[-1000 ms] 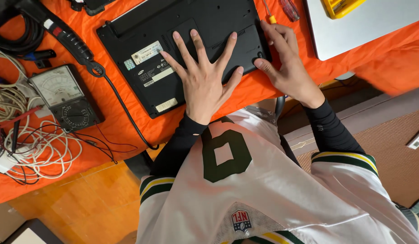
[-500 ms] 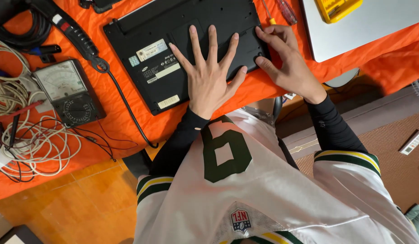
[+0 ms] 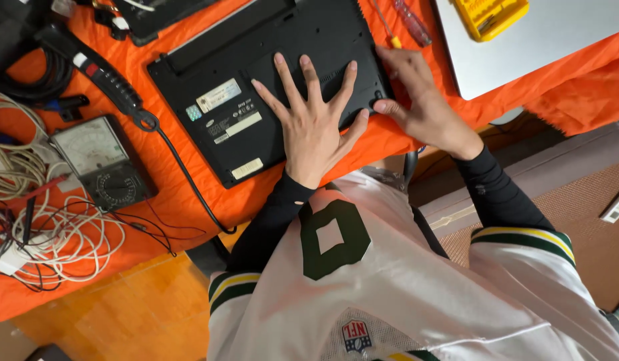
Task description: Drying the internal components of a disassembled laptop using a hair dryer and tools.
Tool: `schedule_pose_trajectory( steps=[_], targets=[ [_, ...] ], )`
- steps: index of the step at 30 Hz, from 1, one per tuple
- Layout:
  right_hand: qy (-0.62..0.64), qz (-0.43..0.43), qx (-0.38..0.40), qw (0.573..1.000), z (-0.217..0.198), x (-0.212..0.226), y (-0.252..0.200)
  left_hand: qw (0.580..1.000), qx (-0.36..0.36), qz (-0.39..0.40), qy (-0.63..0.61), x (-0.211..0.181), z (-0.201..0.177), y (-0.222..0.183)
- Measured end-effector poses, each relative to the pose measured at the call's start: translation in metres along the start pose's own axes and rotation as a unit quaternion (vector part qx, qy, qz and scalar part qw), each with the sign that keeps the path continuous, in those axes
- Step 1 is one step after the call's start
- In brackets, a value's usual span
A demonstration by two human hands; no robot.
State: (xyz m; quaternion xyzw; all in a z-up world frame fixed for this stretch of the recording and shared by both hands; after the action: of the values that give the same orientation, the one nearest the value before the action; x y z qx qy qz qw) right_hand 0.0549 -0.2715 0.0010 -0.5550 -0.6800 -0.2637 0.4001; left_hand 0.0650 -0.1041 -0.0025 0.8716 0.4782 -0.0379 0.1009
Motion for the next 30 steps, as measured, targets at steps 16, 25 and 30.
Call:
schedule_pose_trajectory(
  steps=[16, 25, 30],
  targets=[
    [-0.191, -0.090, -0.059, 0.976, 0.006, 0.025, -0.010, 0.999, -0.027, -0.021, -0.010, 0.002, -0.008, -0.005],
    [-0.232, -0.170, -0.152, 0.946, 0.012, 0.059, 0.020, 0.974, -0.124, -0.084, -0.172, 0.066, -0.058, -0.034],
    [-0.246, -0.240, -0.092, 0.935, 0.042, 0.087, 0.074, 0.959, -0.161, -0.130, -0.192, 0.159, -0.050, -0.013]
  ],
)
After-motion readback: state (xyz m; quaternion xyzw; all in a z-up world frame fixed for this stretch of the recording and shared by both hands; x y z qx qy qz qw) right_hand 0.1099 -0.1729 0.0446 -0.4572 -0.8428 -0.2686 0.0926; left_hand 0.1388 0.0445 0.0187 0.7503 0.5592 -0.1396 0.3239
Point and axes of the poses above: each hand's wrist, its own y-axis towards the middle knuckle, its own z-axis out of the palm, x = y × z, the point moved 7 cm from there along y, towards the middle knuckle, and after that the axes turned 3 degrees about z, right-handed, at the moved point
